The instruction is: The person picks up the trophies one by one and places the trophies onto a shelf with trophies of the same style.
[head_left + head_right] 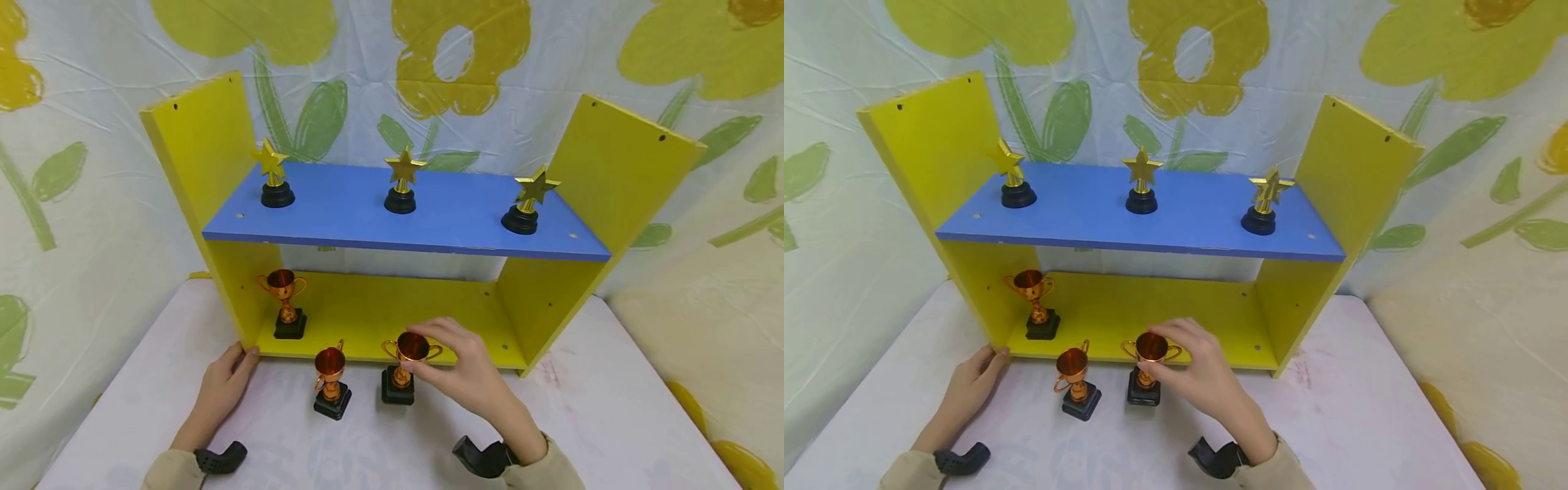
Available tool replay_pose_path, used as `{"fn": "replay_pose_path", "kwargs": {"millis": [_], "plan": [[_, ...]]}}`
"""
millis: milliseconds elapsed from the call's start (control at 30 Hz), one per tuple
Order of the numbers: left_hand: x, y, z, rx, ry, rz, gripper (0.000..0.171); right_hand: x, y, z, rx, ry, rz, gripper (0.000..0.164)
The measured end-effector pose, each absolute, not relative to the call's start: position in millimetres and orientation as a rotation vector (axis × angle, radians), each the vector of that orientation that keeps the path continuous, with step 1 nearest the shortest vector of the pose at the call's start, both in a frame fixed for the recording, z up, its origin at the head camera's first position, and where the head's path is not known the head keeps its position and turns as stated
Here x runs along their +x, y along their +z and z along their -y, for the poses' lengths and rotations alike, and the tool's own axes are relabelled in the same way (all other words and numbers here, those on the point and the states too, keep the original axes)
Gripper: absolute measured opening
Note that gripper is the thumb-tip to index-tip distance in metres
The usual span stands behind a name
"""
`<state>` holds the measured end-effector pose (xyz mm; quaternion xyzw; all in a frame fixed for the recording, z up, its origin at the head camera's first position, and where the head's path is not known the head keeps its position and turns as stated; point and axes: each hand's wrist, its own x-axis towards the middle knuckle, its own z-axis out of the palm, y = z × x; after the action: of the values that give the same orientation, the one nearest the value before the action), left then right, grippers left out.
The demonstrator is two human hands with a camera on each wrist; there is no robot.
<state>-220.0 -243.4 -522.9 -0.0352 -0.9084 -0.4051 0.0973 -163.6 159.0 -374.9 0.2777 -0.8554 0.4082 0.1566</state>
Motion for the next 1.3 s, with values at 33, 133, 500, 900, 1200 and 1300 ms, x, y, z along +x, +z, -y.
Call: {"fn": "replay_pose_path", "kwargs": {"millis": [33, 133, 500, 900, 1200, 1300], "plan": [[-219.9, -523.2, 243.7, -0.103, -1.202, 2.688, 0.054, -164.3, -374.6, -158.7, 0.796, 1.166, 2.448, 0.045], [-220.0, -523.7, 244.7, -0.101, -1.199, 2.690, 0.055, -166.0, -373.1, -157.6, 0.794, 1.167, 2.452, 0.045], [-219.7, -523.3, 244.0, -0.103, -1.190, 2.684, 0.054, -172.6, -371.2, -154.2, 0.786, 1.161, 2.459, 0.044], [-218.8, -522.8, 245.0, -0.096, -1.179, 2.685, 0.055, -185.0, -372.1, -151.9, 0.785, 1.122, 2.480, 0.045], [-220.7, -525.6, 245.8, -0.108, -1.175, 2.687, 0.054, -198.9, -368.4, -148.0, 0.852, 1.101, 2.425, 0.043], [-221.0, -525.2, 245.3, -0.117, -1.174, 2.684, 0.054, -202.7, -368.7, -147.2, 0.848, 1.109, 2.430, 0.042]]}}
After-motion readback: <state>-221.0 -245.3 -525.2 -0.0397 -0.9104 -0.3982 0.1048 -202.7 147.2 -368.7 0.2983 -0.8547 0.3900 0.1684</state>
